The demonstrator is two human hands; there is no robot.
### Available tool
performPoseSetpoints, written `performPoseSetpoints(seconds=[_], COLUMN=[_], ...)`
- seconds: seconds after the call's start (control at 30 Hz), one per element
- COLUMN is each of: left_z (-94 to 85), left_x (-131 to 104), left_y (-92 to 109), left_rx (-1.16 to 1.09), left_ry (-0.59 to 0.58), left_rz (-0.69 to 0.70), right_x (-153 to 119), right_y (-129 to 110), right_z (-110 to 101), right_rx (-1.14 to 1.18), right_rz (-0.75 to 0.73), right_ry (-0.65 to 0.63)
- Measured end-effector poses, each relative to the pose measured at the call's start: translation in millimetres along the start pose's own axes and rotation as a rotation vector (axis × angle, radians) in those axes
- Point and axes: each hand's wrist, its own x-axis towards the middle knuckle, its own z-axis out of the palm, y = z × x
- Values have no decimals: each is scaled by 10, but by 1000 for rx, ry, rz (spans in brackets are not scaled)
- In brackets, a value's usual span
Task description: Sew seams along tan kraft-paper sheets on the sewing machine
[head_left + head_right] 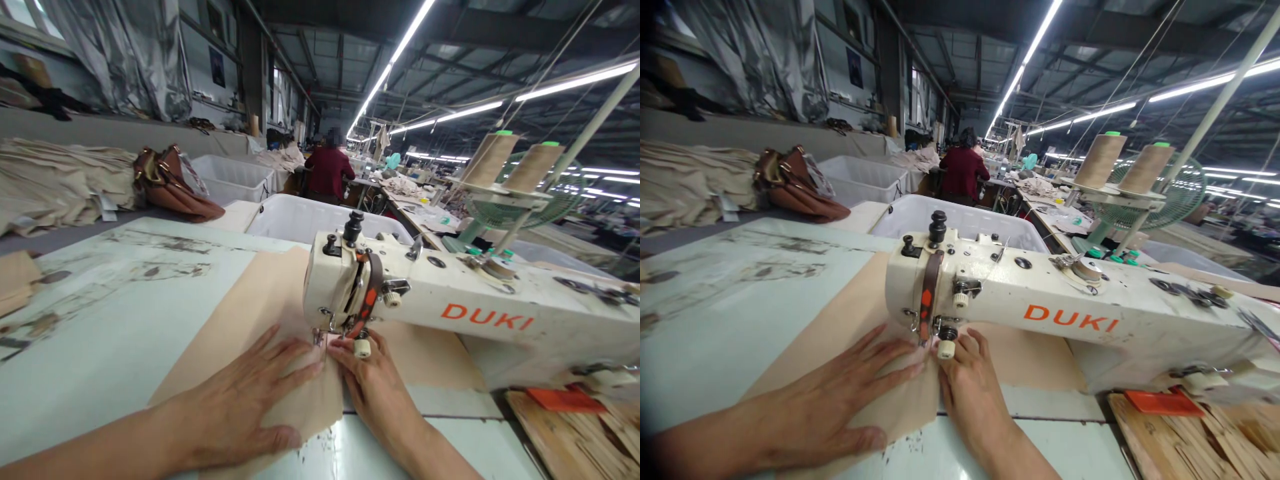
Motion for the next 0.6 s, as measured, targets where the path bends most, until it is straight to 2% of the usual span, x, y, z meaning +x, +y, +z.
performPoseSetpoints(seconds=[0.13,0.27,0.6], left_z=[55,38,-106], left_x=[-103,-71,77], left_y=[119,175,113], left_rx=[-6,-43,-119], left_ry=[18,60,6], left_rz=[-40,-25,-50], right_x=[2,0,-10], right_y=[3,-3,29], right_z=[-23,-11,6], right_rx=[12,1,-60], right_rz=[-24,-43,-93], right_ry=[-72,-130,14])
